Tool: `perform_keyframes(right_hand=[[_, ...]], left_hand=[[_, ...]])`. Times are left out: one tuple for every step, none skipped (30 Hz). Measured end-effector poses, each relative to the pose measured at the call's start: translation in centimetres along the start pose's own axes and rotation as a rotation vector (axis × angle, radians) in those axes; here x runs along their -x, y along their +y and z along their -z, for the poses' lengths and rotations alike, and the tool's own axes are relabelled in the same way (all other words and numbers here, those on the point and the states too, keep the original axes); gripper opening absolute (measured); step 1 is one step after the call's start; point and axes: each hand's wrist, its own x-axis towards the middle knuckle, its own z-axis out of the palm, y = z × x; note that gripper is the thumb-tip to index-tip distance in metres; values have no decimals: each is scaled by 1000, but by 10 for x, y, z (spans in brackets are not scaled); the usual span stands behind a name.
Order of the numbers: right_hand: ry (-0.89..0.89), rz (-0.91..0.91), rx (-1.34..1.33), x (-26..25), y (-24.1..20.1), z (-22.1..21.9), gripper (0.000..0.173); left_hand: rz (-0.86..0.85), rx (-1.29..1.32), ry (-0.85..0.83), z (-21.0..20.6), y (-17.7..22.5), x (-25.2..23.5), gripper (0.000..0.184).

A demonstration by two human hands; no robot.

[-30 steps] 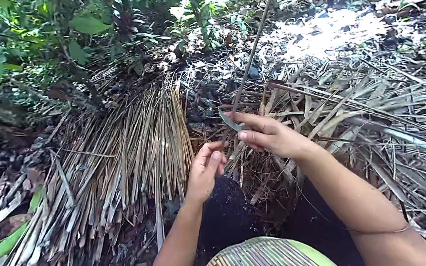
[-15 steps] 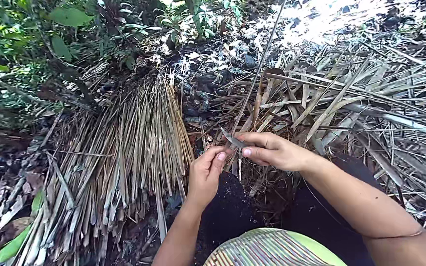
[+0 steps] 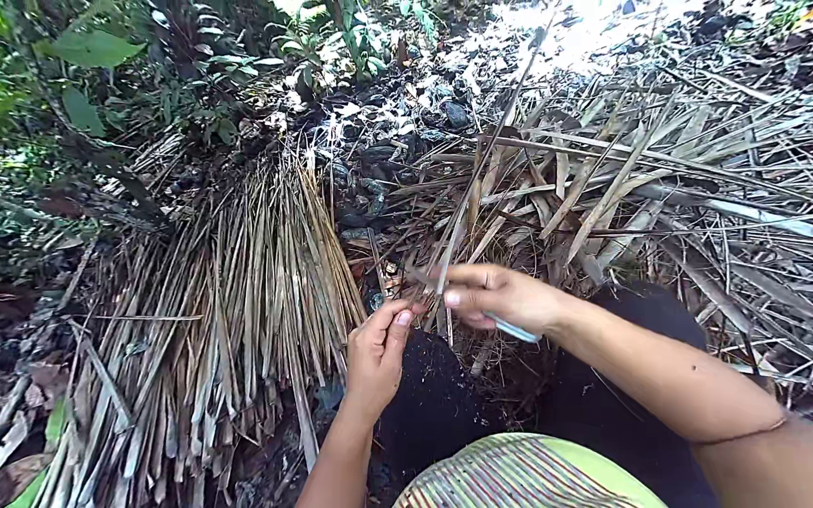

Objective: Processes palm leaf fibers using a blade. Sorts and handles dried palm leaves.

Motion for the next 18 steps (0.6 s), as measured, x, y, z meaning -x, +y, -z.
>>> perform_keyframes(right_hand=[[36,34,9,-1,-3,7,35],[87,84,28,-1,-8,14,35],[137,142,54,-1,-14,23,36],[181,200,74,-2,-20,32,36],[218,244,88,-2,-25,41,36],[249,273,94,-3,-30,50,38],[279,297,101,-4,-33,58,39],[303,326,109,-4,-35,66,39],[322,355,117,-3,-37,74,39],[343,382,121,-2,-39,82,38],[364,410,124,-1,-42,92,38],[383,436,138,1,-44,102,38],[408,457,146,3,-47,111,38],[435,473,151,6,-51,120,39],[458,485,164,9,-55,129,39],[483,495,177,13,-59,137,39],[506,502,191,17,-63,143,38],[523,505,201,20,-67,150,37]], left_hand=[[-15,-26,-12,2,-2,2,31],[-16,-37,-26,5,-5,5,32],[-8,-38,-41,8,-6,8,32],[3,-32,-57,11,-8,13,32],[12,-21,-69,14,-11,17,32],[21,-18,-78,17,-14,22,33],[30,-17,-88,19,-16,27,33],[46,-18,-92,22,-19,32,32],[66,-15,-95,25,-22,38,32],[86,-10,-99,29,-26,44,31],[107,-5,-112,34,-30,50,30],[127,-3,-127,39,-35,57,30],[148,-2,-151,46,-39,65,30],[177,5,-179,53,-43,72,29],[209,19,-205,61,-47,80,27],[244,35,-224,68,-50,87,25],[278,43,-240,76,-54,94,24],[308,46,-256,84,-58,100,23]])
